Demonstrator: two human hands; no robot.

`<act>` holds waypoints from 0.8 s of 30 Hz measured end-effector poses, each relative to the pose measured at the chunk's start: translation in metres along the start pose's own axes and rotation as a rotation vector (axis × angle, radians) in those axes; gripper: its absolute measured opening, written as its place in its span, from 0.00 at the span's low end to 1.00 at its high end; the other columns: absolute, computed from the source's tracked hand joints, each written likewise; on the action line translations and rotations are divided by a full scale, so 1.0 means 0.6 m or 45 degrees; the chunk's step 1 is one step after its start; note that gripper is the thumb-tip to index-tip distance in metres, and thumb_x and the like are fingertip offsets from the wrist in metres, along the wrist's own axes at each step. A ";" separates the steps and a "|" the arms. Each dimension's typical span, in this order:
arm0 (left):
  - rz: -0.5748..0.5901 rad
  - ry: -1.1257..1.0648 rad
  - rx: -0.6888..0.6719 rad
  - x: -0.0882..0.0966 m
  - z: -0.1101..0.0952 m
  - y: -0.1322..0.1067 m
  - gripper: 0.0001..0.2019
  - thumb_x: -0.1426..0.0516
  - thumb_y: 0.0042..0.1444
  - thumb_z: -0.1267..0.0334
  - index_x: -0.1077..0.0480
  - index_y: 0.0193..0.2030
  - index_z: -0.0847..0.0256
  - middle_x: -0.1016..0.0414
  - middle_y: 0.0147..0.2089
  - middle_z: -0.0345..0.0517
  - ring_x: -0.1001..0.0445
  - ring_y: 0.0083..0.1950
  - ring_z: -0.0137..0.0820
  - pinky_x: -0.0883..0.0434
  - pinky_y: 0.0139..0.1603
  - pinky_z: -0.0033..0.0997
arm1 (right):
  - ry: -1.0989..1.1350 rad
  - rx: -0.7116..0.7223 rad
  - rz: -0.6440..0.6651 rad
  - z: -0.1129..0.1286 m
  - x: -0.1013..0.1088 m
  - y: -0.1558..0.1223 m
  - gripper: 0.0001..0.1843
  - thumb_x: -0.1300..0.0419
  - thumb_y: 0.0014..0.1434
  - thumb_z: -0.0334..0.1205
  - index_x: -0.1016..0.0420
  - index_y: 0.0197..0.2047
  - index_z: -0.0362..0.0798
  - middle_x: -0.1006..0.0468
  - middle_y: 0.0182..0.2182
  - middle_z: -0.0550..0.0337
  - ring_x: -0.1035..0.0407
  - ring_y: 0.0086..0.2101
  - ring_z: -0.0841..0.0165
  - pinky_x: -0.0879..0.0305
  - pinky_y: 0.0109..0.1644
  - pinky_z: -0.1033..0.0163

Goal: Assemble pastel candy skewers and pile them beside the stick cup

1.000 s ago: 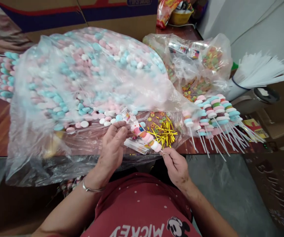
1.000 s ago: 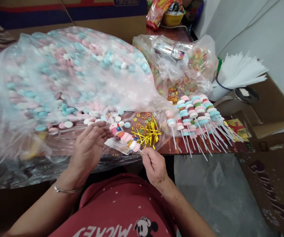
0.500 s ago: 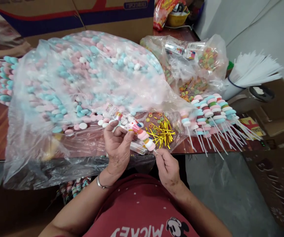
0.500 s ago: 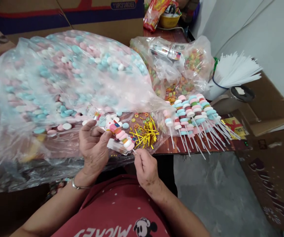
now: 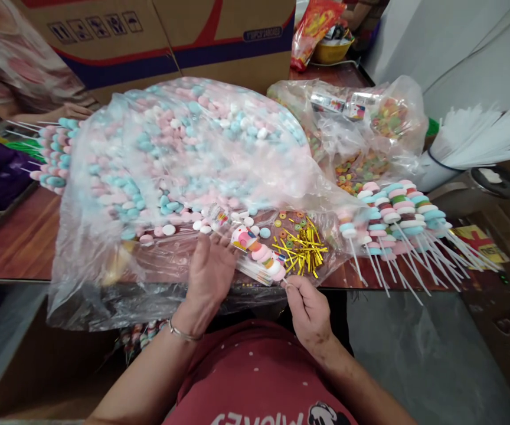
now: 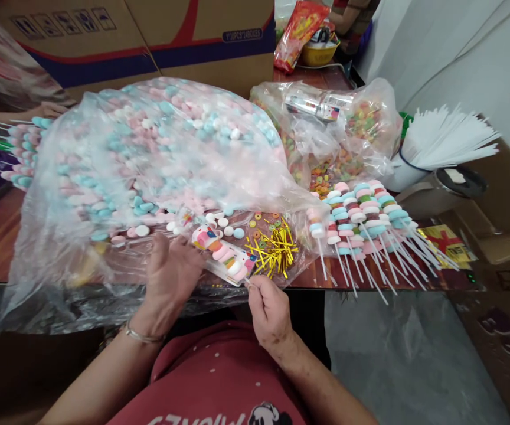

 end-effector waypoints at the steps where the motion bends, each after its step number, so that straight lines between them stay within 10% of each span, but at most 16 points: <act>1: 0.019 -0.061 0.048 -0.012 -0.002 0.010 0.29 0.36 0.45 0.39 0.28 0.42 0.64 0.22 0.45 0.55 0.23 0.48 0.41 0.26 0.48 0.37 | 0.008 0.010 0.003 0.002 -0.003 0.000 0.10 0.50 0.64 0.36 0.28 0.35 0.48 0.22 0.27 0.61 0.29 0.26 0.72 0.34 0.32 0.70; 4: 0.018 -0.177 0.150 -0.037 -0.005 0.030 0.25 0.39 0.52 0.42 0.27 0.41 0.65 0.21 0.44 0.54 0.24 0.52 0.42 0.27 0.51 0.39 | 0.035 0.006 0.017 0.002 -0.010 -0.001 0.10 0.50 0.64 0.36 0.28 0.35 0.48 0.23 0.26 0.62 0.29 0.27 0.72 0.34 0.31 0.70; 12: 0.118 -0.247 0.174 -0.079 0.016 0.035 0.13 0.32 0.48 0.60 0.28 0.34 0.65 0.32 0.22 0.33 0.32 0.22 0.19 0.32 0.26 0.19 | 0.160 -0.230 0.148 -0.025 -0.029 -0.008 0.12 0.49 0.64 0.41 0.29 0.34 0.46 0.33 0.21 0.65 0.41 0.22 0.75 0.44 0.26 0.69; 19: 0.288 -0.118 0.182 -0.105 0.035 0.030 0.16 0.31 0.46 0.59 0.29 0.36 0.65 0.34 0.21 0.32 0.37 0.19 0.18 0.38 0.19 0.18 | 1.208 -0.927 0.375 -0.049 -0.115 -0.054 0.15 0.40 0.58 0.50 0.32 0.31 0.47 0.49 0.15 0.75 0.60 0.15 0.80 0.61 0.17 0.72; 24: 0.220 -0.035 0.209 -0.079 0.045 0.039 0.18 0.30 0.45 0.59 0.30 0.38 0.64 0.31 0.24 0.34 0.34 0.20 0.20 0.36 0.20 0.20 | 1.518 -1.050 0.391 -0.032 -0.133 -0.060 0.15 0.37 0.55 0.49 0.33 0.30 0.48 0.49 0.13 0.77 0.60 0.13 0.80 0.61 0.15 0.73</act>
Point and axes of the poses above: each hand's wrist, its own y-axis towards the middle knuckle, its own x-axis out of the back of the hand, z = x × y, the point moved 10 cm from there along y, towards the middle knuckle
